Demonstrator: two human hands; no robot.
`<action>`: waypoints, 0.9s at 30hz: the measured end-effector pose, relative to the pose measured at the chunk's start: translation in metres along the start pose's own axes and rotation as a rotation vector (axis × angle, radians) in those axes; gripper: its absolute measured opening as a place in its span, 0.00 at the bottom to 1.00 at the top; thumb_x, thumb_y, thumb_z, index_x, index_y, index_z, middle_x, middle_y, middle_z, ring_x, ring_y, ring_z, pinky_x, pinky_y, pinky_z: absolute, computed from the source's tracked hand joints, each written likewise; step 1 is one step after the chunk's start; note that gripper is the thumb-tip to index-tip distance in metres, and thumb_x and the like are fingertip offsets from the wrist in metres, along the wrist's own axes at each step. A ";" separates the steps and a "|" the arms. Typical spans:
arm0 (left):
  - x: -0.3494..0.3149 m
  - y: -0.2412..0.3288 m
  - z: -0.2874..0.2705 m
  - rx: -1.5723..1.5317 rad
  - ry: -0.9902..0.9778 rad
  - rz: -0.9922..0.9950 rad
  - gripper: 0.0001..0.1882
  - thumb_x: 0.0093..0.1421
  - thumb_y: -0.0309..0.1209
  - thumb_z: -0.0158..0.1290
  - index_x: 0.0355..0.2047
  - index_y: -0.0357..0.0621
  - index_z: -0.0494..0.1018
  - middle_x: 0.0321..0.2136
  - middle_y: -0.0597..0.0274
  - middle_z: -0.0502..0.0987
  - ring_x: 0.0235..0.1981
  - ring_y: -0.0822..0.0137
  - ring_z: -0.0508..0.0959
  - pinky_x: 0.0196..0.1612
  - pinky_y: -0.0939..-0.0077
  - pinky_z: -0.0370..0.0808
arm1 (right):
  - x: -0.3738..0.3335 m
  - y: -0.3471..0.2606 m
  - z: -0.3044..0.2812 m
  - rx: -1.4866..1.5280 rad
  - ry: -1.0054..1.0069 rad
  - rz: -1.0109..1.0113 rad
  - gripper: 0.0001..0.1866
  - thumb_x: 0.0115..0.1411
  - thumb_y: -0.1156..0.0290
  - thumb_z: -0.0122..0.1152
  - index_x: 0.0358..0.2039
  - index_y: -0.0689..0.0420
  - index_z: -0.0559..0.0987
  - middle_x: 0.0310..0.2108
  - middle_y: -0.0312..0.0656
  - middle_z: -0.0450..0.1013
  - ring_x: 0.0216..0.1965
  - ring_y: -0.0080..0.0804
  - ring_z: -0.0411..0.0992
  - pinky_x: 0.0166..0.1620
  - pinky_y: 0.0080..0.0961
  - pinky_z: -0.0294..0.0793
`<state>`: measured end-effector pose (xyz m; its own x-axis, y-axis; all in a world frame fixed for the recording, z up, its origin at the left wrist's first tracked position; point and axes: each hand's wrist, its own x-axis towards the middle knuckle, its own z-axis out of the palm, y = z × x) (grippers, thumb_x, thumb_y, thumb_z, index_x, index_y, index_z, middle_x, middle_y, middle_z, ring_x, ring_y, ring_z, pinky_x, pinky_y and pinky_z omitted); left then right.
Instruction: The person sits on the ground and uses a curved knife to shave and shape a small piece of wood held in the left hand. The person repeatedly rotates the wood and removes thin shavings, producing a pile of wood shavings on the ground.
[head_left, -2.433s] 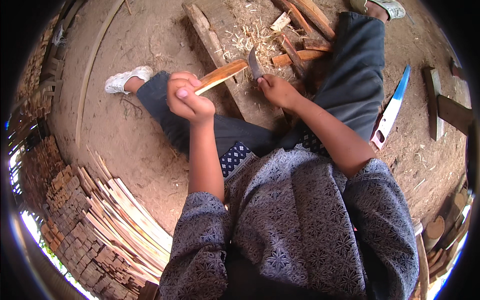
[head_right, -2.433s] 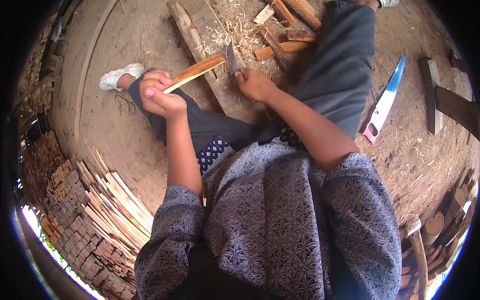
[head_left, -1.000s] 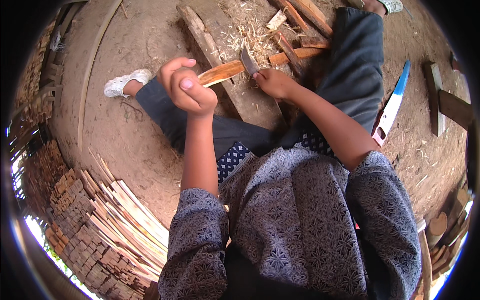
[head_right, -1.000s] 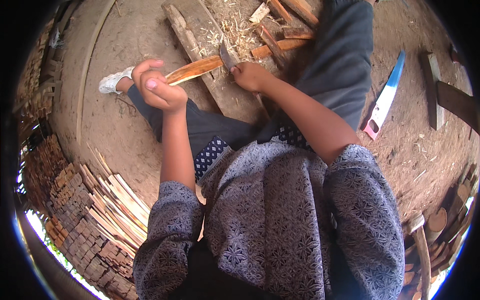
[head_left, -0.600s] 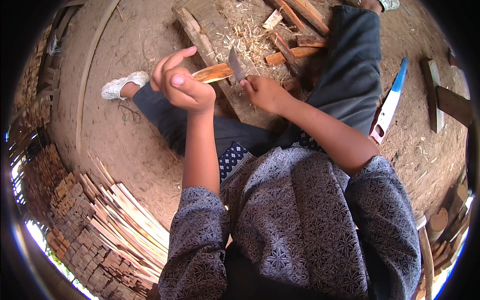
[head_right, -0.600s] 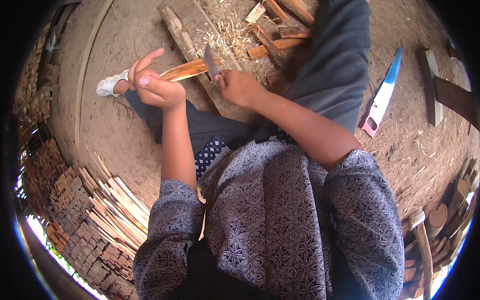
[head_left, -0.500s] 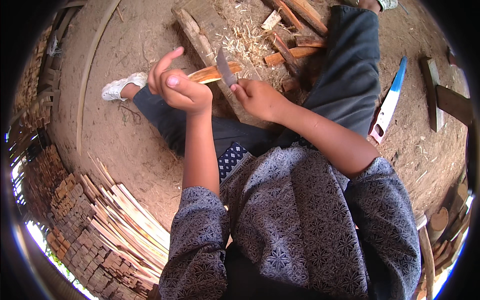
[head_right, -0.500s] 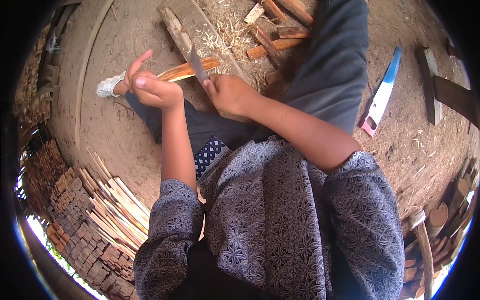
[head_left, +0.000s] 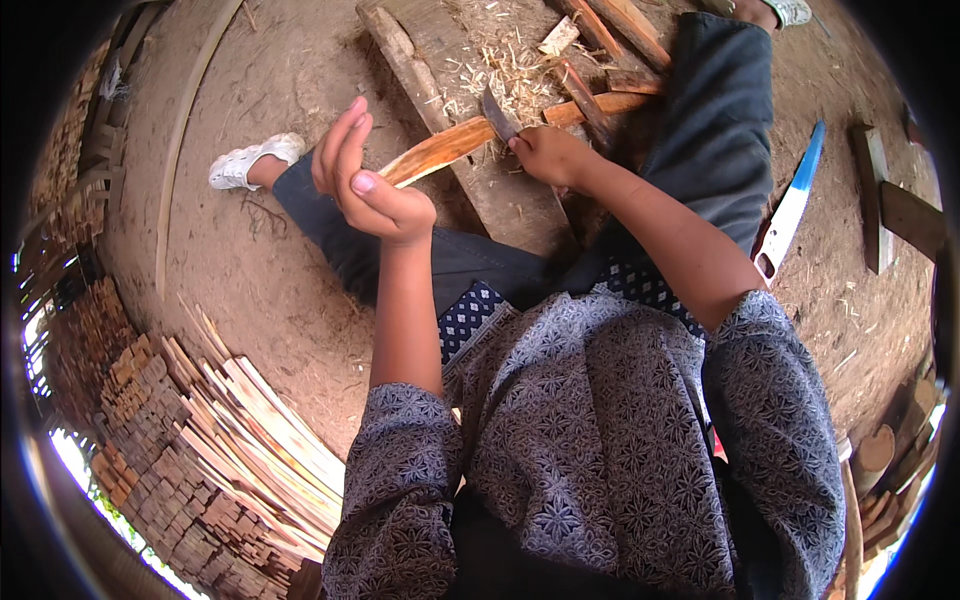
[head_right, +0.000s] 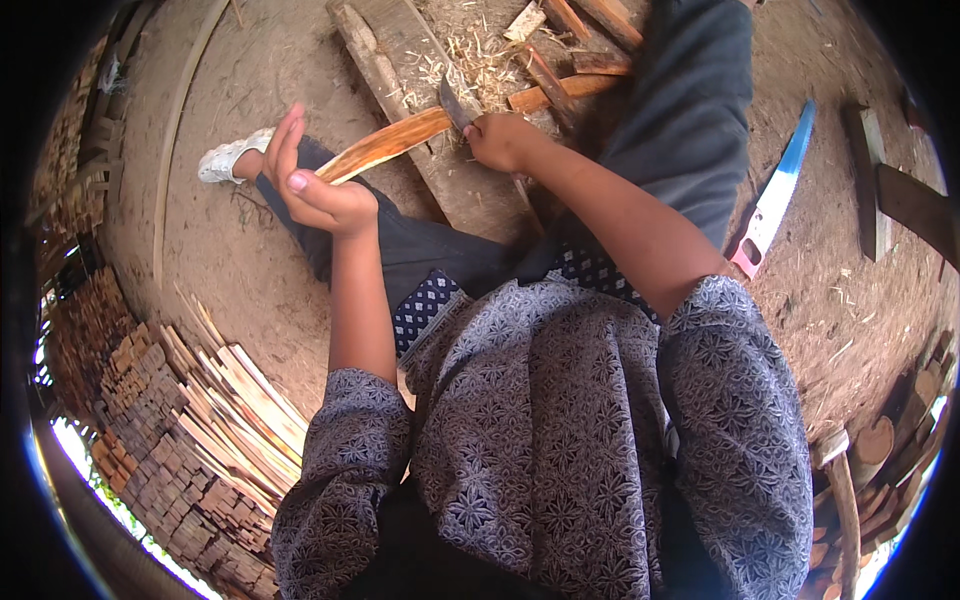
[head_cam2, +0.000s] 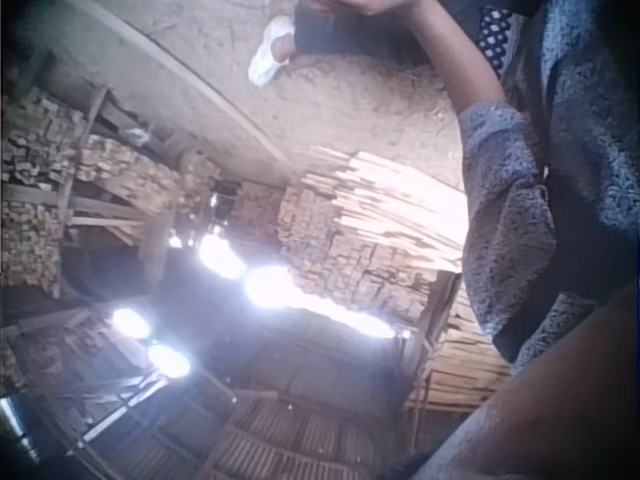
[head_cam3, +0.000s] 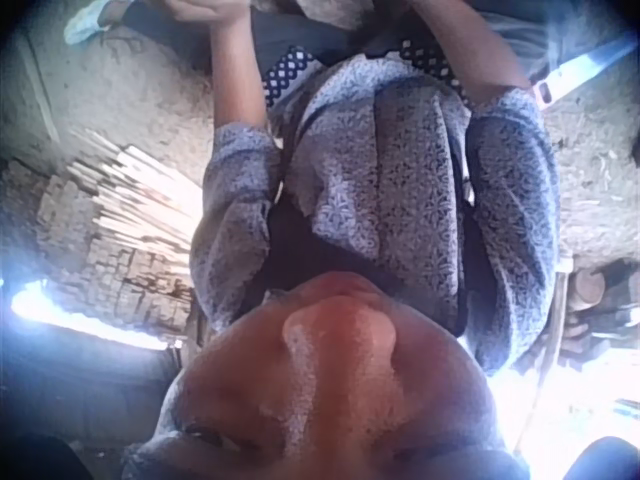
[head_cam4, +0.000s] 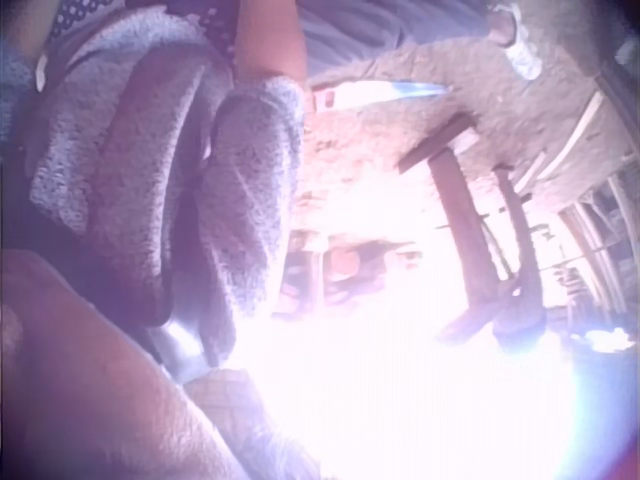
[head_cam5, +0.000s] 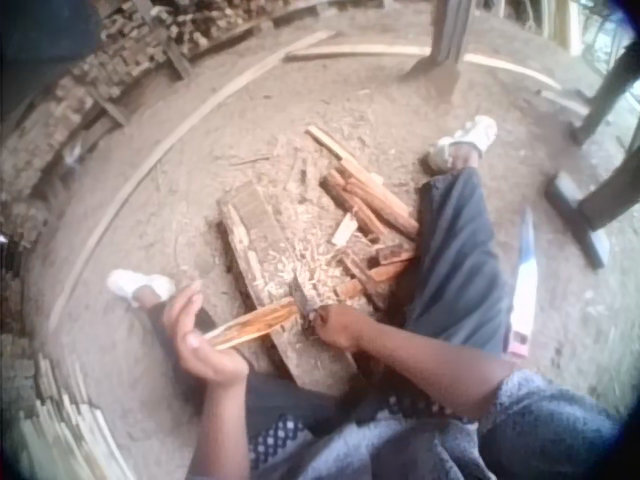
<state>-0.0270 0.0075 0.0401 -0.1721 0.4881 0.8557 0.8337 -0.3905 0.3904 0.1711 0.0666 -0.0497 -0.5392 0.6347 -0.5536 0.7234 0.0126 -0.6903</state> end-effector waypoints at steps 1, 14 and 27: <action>0.001 0.001 0.002 -0.001 0.000 0.007 0.25 0.75 0.33 0.30 0.49 0.30 0.76 0.47 0.48 0.83 0.50 0.56 0.79 0.59 0.61 0.68 | 0.005 0.008 0.006 -0.088 0.061 -0.059 0.24 0.74 0.56 0.44 0.43 0.63 0.82 0.35 0.61 0.80 0.39 0.59 0.81 0.45 0.49 0.80; 0.007 0.009 0.014 0.015 0.021 0.035 0.27 0.77 0.34 0.29 0.55 0.25 0.73 0.56 0.40 0.77 0.58 0.48 0.75 0.63 0.55 0.67 | -0.062 -0.052 0.001 0.074 0.113 -0.191 0.23 0.74 0.56 0.47 0.36 0.62 0.81 0.32 0.61 0.79 0.39 0.62 0.78 0.47 0.53 0.76; 0.002 0.006 -0.010 0.021 -0.140 0.084 0.33 0.79 0.41 0.20 0.74 0.28 0.50 0.72 0.34 0.55 0.73 0.42 0.58 0.74 0.50 0.56 | -0.038 -0.015 -0.025 0.393 -0.050 0.055 0.28 0.75 0.47 0.46 0.47 0.62 0.79 0.27 0.46 0.77 0.21 0.35 0.78 0.25 0.31 0.80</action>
<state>-0.0271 -0.0018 0.0473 -0.0280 0.5588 0.8289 0.8530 -0.4189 0.3113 0.1914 0.0617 -0.0061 -0.5315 0.5876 -0.6101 0.5370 -0.3233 -0.7791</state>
